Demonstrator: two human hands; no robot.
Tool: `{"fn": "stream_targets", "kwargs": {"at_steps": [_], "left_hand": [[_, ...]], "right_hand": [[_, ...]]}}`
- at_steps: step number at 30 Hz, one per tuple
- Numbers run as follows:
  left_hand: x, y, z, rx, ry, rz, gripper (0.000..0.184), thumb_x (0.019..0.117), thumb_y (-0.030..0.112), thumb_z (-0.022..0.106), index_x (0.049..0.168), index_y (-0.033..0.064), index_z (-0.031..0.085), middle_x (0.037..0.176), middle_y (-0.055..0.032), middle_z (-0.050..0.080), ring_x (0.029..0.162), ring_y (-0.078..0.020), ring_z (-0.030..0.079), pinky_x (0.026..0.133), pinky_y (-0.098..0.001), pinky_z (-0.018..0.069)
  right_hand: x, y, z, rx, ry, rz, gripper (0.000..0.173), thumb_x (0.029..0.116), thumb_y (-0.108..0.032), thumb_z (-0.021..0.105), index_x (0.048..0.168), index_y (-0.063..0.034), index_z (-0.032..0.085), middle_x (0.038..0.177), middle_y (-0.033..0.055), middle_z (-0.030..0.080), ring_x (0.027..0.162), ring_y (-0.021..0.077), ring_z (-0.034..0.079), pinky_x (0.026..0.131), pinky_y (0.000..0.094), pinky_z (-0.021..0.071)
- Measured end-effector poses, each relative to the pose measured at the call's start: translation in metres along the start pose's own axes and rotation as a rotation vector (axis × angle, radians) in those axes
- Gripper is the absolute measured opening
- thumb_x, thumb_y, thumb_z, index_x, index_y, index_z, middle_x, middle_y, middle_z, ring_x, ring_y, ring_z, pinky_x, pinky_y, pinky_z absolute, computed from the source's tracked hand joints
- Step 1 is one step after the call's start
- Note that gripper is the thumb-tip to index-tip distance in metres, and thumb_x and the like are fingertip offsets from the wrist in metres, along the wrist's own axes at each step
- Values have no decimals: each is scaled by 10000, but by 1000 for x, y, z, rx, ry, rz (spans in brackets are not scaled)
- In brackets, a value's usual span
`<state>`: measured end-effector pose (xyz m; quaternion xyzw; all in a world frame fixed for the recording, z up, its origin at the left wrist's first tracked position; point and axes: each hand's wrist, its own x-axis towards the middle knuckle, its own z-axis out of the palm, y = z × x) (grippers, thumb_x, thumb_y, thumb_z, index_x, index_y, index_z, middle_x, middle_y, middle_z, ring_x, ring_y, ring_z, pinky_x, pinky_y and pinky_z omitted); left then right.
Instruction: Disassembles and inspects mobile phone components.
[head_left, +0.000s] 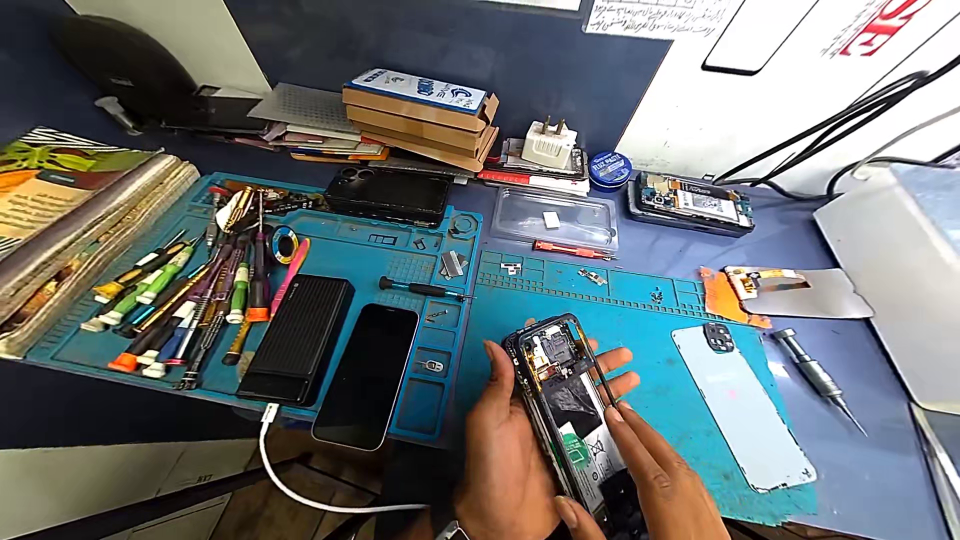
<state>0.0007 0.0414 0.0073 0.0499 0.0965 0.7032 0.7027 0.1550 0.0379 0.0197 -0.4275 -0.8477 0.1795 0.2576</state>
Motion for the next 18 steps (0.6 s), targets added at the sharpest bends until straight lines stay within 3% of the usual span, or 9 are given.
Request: {"fn": "stream_targets", "kwargs": {"at_steps": [4, 8, 18], "left_hand": [[-1, 0, -1, 16, -16, -3, 842, 966, 765, 231, 1516, 154, 410, 1508, -234, 481, 1393, -387, 485, 1140, -519, 408], [-1, -1, -1, -4, -13, 6, 790, 965, 761, 281, 1532, 224, 396, 1504, -210, 490, 1385, -396, 493, 1132, -538, 415], [-1, -1, -2, 48, -28, -3, 839, 972, 760, 231, 1503, 145, 437, 1452, -232, 533, 1360, -371, 522, 1126, -509, 425]], "right_hand": [[0, -1, 1, -10, -2, -1, 745, 957, -534, 632, 1431, 37, 569, 1446, 299, 552, 1287, 342, 587, 1060, 415, 481], [-1, -2, 1, -18, -11, 2, 724, 961, -541, 622, 1417, 20, 590, 1441, 305, 553, 1289, 343, 588, 1062, 414, 481], [-1, -4, -2, -64, -49, 4, 713, 967, -546, 608, 1406, 15, 603, 1451, 310, 546, 1280, 360, 598, 1060, 428, 479]]}}
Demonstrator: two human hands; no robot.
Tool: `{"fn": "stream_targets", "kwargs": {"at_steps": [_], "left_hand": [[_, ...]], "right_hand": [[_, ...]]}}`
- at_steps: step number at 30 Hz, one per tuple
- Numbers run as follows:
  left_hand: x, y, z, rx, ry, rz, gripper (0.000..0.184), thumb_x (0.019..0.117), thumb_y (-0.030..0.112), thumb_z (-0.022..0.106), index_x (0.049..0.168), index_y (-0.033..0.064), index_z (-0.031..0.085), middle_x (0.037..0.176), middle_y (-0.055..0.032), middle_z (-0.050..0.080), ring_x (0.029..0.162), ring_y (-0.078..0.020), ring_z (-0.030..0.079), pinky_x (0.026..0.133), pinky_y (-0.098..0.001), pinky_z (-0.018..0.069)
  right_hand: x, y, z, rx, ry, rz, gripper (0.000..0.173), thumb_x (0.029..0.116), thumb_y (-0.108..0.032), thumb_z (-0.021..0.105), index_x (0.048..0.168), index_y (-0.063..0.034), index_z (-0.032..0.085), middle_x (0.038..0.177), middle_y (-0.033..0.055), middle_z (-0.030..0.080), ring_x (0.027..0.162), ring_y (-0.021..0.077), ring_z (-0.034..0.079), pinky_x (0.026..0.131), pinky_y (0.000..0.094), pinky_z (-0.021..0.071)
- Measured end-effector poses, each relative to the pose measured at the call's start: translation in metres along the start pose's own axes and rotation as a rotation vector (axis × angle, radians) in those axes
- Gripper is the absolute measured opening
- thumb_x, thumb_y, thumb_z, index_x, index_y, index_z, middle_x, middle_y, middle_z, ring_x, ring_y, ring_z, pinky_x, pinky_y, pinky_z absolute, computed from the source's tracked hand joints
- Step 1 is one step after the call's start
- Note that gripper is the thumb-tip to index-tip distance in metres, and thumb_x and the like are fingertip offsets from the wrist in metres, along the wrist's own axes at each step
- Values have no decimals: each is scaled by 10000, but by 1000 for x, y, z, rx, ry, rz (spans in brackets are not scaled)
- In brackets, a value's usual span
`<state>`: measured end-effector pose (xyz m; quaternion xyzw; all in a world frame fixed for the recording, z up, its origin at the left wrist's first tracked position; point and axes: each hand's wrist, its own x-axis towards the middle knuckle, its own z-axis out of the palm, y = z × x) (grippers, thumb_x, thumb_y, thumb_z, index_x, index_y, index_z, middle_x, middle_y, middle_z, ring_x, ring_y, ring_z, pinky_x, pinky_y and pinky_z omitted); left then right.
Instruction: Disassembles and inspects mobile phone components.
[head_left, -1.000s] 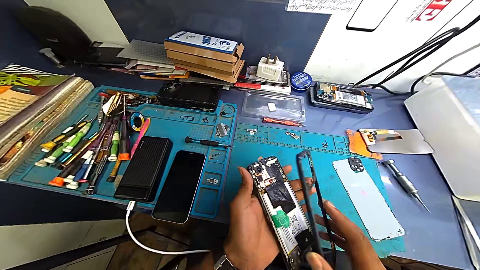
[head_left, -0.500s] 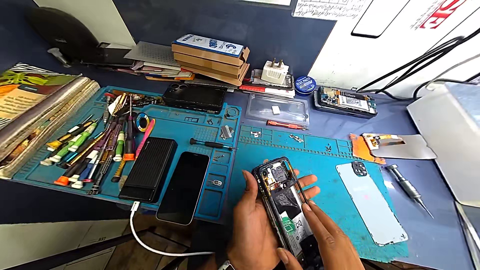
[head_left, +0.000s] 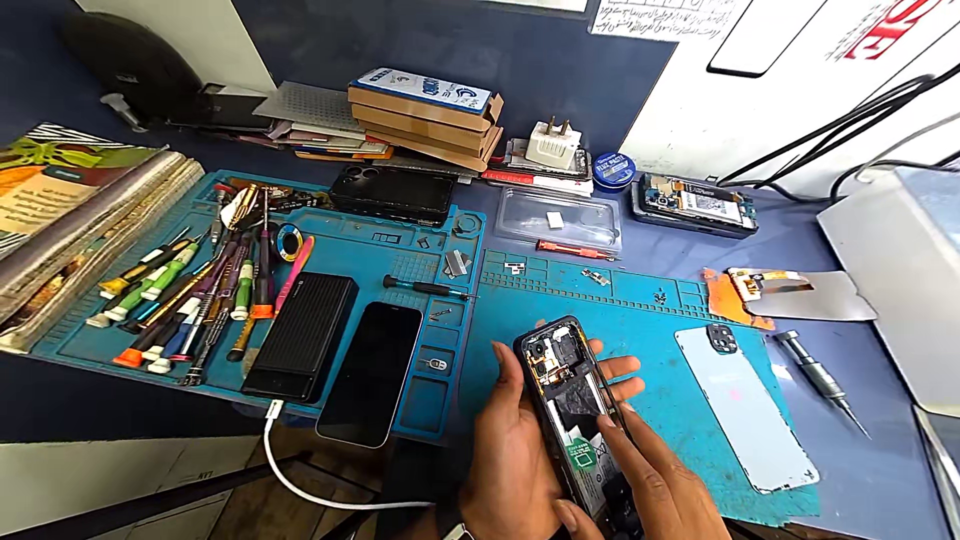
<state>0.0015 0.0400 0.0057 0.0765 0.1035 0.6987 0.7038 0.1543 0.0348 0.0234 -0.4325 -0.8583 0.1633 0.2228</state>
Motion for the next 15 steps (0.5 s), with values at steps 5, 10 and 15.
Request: {"fn": "stream_targets", "kwargs": {"at_steps": [5, 10, 15], "left_hand": [[-1, -1, 0, 12, 6, -20, 891, 959, 779, 237, 1486, 94, 451, 1433, -245, 545, 1358, -364, 523, 1132, -510, 418], [-1, -1, -1, -4, 6, -8, 837, 969, 760, 266, 1497, 135, 446, 1433, -237, 545, 1352, -371, 527, 1126, -511, 423], [-2, 1, 0, -6, -1, -19, 827, 986, 740, 237, 1519, 136, 424, 1440, -237, 537, 1357, -372, 522, 1126, -519, 420]], "right_hand": [[2, -2, -4, -28, -22, 10, 747, 970, -553, 601, 1429, 36, 576, 1459, 288, 553, 1231, 360, 619, 1022, 440, 487], [0, -3, -4, -26, -29, 6, 744, 968, -562, 603, 1426, 24, 585, 1455, 285, 557, 1202, 360, 628, 1002, 435, 492], [-1, -5, -6, -50, -72, 12, 742, 970, -597, 587, 1433, -18, 598, 1474, 295, 534, 1207, 374, 618, 1001, 442, 488]]}}
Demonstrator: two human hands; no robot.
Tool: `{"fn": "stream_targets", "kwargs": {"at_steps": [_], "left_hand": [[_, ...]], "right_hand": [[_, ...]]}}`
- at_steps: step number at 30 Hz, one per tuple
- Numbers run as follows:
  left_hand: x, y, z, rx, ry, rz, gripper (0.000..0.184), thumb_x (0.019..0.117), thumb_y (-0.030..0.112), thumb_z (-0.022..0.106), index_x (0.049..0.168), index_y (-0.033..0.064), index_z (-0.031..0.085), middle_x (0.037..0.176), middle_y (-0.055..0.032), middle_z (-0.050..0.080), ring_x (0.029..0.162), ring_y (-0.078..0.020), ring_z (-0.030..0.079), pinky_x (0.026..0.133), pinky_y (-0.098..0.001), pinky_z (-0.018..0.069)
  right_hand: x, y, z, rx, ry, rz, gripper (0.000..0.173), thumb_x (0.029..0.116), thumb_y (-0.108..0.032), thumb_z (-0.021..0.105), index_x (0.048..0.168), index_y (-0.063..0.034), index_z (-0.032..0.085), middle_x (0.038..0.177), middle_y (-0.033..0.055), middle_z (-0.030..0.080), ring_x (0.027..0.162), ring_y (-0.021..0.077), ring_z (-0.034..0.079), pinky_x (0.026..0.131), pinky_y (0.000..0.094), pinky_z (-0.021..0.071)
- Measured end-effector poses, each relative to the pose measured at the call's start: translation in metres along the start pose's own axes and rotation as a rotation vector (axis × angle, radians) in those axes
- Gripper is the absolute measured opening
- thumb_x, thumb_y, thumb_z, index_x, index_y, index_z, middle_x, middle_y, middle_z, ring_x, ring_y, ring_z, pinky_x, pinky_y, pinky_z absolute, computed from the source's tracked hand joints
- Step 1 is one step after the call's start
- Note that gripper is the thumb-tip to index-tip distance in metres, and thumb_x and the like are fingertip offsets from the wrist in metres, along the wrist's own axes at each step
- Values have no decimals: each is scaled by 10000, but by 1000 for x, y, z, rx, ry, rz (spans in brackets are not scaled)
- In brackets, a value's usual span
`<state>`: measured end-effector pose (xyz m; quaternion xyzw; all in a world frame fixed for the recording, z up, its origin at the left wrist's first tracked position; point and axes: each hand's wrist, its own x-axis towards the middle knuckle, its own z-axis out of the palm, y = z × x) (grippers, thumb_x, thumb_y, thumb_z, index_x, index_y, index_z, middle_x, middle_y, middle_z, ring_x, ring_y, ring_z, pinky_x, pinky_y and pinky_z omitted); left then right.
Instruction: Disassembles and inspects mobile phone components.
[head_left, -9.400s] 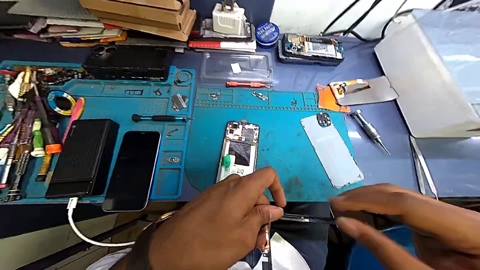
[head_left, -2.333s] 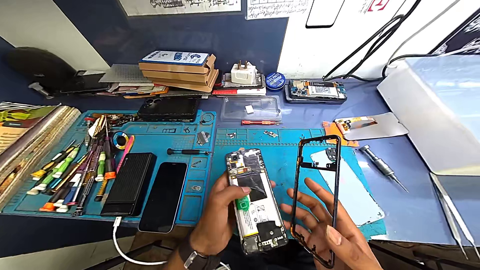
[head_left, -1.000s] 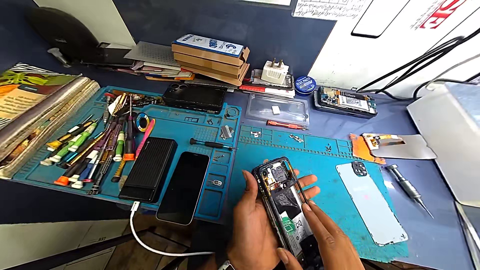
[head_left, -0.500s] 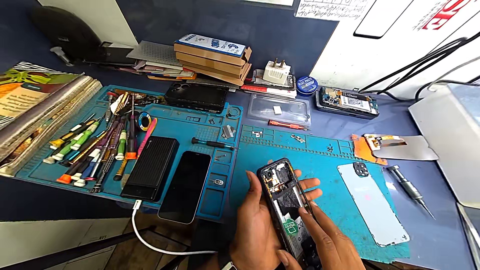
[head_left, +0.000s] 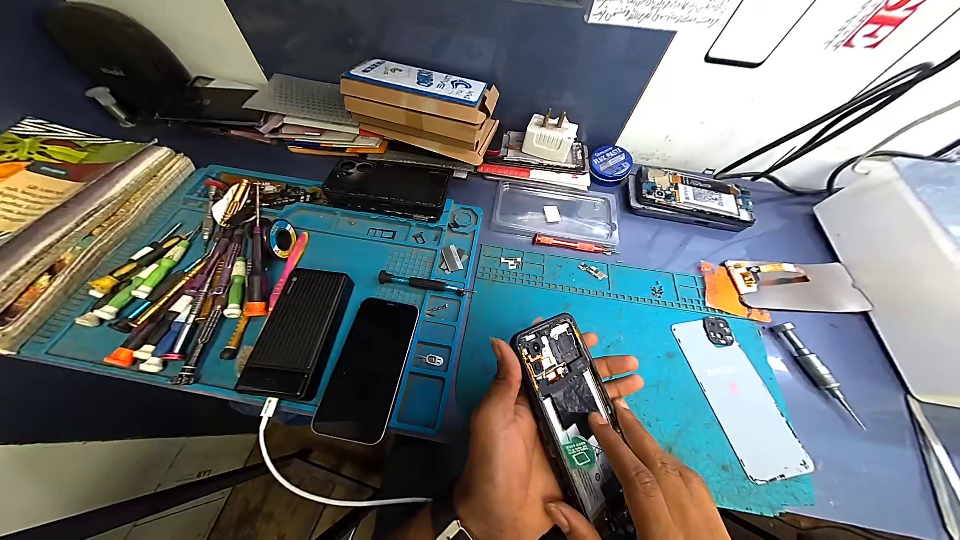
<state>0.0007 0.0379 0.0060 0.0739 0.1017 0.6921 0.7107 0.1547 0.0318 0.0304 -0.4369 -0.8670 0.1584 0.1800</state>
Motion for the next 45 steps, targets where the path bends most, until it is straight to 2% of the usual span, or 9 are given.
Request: {"fn": "stream_targets", "kwargs": {"at_steps": [7, 10, 17, 20, 24, 27, 29, 38, 45], "left_hand": [[3, 5, 2, 73, 0, 27, 744, 991, 731, 253, 1615, 327, 276, 1426, -240, 544, 1283, -401, 576, 1073, -540, 468], [4, 7, 5, 132, 31, 27, 690, 1006, 699, 294, 1619, 387, 244, 1357, -216, 594, 1192, -364, 634, 1019, -508, 512], [5, 10, 10, 132, 178, -9, 563, 1046, 596, 369, 1557, 359, 381, 1190, -183, 656, 1044, -313, 691, 912, -444, 574], [7, 11, 17, 166, 307, -14, 509, 1068, 545, 359, 1530, 340, 420, 1125, -166, 671, 1016, -306, 697, 906, -454, 576], [11, 15, 26, 172, 445, 1, 526, 1062, 573, 348, 1514, 322, 446, 1084, -165, 674, 1001, -326, 698, 912, -512, 569], [14, 16, 32, 178, 534, 5, 539, 1058, 588, 340, 1509, 314, 450, 1113, -159, 669, 1015, -323, 691, 919, -521, 559], [14, 15, 36, 168, 576, 3, 549, 1052, 596, 351, 1503, 304, 460, 1127, -155, 669, 1022, -325, 690, 916, -523, 560], [18, 15, 43, 160, 662, 18, 557, 1030, 618, 390, 1472, 295, 495, 1131, -125, 675, 954, -280, 698, 829, -446, 581], [16, 24, 41, 130, 619, -7, 604, 1012, 667, 354, 1447, 283, 521, 1019, -129, 668, 858, -283, 704, 784, -484, 606]], "right_hand": [[-2, -2, 0, -20, -20, -16, 728, 964, -600, 598, 1415, -29, 623, 1474, 327, 516, 1234, 405, 606, 1025, 453, 485], [-3, -1, 2, -21, -13, -27, 730, 969, -607, 583, 1421, -35, 619, 1480, 323, 511, 1225, 397, 604, 1018, 443, 482], [-6, 8, 7, 26, -33, -55, 777, 963, -645, 556, 1432, -27, 606, 1513, 311, 484, 1244, 397, 586, 1041, 453, 455], [-10, 14, 11, 77, 5, -94, 768, 956, -645, 571, 1416, -32, 620, 1504, 303, 500, 1339, 401, 534, 1117, 460, 415], [-19, 24, 26, 151, 171, -217, 572, 958, -432, 705, 1357, -26, 649, 1419, 245, 605, 1389, 330, 537, 1188, 447, 407], [-25, 33, 39, 120, 277, -287, 380, 1031, -204, 561, 1356, -13, 616, 1386, 202, 641, 1377, 261, 559, 1190, 391, 405], [-25, 36, 44, 106, 330, -305, 355, 1044, -126, 461, 1342, 0, 607, 1374, 185, 652, 1368, 232, 568, 1188, 359, 405], [-20, 40, 52, 111, 420, -317, 358, 1048, -97, 423, 1356, -8, 582, 1368, 140, 664, 1342, 176, 592, 1160, 312, 436], [-23, 51, 50, 289, 471, -352, 307, 1011, -74, 532, 1292, -83, 654, 1357, 33, 684, 1330, 162, 601, 1138, 346, 489]]}}
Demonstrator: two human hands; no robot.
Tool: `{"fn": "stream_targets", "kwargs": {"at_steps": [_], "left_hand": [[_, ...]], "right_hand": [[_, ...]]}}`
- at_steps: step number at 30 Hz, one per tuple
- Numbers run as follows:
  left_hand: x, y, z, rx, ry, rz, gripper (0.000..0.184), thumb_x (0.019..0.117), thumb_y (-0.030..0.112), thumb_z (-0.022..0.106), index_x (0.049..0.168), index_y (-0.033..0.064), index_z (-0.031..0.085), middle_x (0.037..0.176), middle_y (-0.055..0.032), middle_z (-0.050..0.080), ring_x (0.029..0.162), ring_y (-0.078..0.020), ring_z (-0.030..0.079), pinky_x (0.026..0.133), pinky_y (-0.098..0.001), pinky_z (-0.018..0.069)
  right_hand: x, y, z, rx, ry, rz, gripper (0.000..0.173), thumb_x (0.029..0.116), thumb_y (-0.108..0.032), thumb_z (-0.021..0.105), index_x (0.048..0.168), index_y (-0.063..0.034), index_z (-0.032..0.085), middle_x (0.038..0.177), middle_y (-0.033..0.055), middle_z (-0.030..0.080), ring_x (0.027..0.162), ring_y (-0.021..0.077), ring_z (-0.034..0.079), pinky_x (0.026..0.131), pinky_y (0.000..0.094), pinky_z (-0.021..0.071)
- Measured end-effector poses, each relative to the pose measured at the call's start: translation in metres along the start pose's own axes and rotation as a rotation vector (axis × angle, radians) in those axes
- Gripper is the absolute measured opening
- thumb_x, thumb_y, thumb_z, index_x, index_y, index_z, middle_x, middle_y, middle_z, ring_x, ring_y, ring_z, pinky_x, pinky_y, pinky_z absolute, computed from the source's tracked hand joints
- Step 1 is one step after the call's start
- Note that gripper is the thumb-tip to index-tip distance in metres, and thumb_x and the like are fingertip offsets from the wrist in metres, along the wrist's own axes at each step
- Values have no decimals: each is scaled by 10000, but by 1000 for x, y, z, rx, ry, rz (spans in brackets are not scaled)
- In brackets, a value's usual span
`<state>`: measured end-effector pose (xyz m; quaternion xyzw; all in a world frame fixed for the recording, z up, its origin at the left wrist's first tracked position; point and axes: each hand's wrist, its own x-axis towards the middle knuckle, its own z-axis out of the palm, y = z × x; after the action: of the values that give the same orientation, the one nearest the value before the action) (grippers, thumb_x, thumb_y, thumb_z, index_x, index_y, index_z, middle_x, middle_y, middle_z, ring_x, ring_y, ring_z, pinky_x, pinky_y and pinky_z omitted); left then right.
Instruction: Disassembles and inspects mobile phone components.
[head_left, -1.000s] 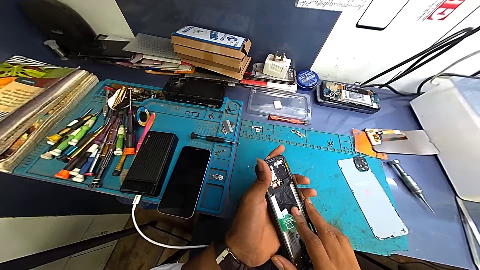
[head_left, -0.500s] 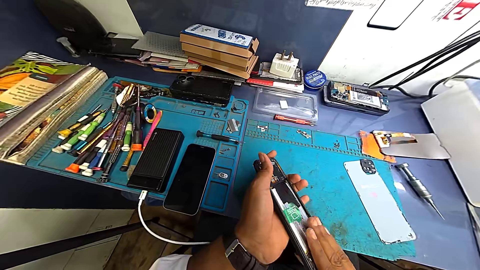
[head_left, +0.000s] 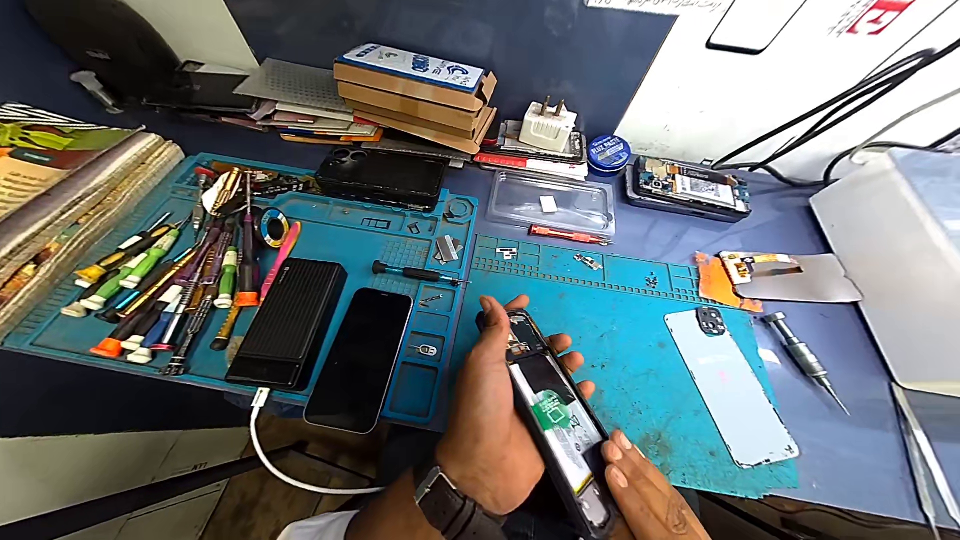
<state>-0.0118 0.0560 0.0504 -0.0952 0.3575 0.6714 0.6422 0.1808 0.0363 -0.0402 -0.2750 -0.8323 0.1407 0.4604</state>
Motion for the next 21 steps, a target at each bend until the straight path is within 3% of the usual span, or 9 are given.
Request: {"fn": "stream_targets", "kwargs": {"at_steps": [5, 10, 16, 21], "left_hand": [[-2, 2, -4, -52, -74, -15, 635, 1006, 681, 349, 1433, 249, 536, 1031, -156, 673, 880, -312, 712, 801, -533, 603], [-3, 1, -6, -80, -92, -30, 645, 1000, 697, 341, 1422, 249, 534, 1047, -155, 669, 931, -339, 705, 858, -615, 567], [-4, 1, -4, -65, -57, -28, 658, 995, 697, 365, 1466, 264, 518, 1104, -174, 682, 981, -352, 708, 867, -596, 572], [-1, -4, -1, -50, 0, 20, 625, 1003, 684, 354, 1434, 263, 522, 990, -114, 669, 850, -273, 710, 773, -494, 611]], "right_hand": [[3, 3, -13, 12, 73, -5, 196, 969, -121, 668, 1159, -143, 716, 1222, -30, 679, 1228, 133, 636, 1064, 322, 548], [5, 6, -19, -39, 81, -85, 179, 952, -98, 678, 1124, -119, 724, 1088, -12, 672, 1129, 127, 655, 1031, 316, 554], [4, 6, -16, -75, 83, -85, 155, 958, -82, 650, 1091, -114, 723, 1063, -7, 661, 1115, 123, 647, 1038, 305, 540], [8, -11, -14, -106, 51, -58, 219, 965, -211, 688, 1181, -186, 709, 1157, -36, 661, 1206, 128, 601, 1113, 347, 465]]}}
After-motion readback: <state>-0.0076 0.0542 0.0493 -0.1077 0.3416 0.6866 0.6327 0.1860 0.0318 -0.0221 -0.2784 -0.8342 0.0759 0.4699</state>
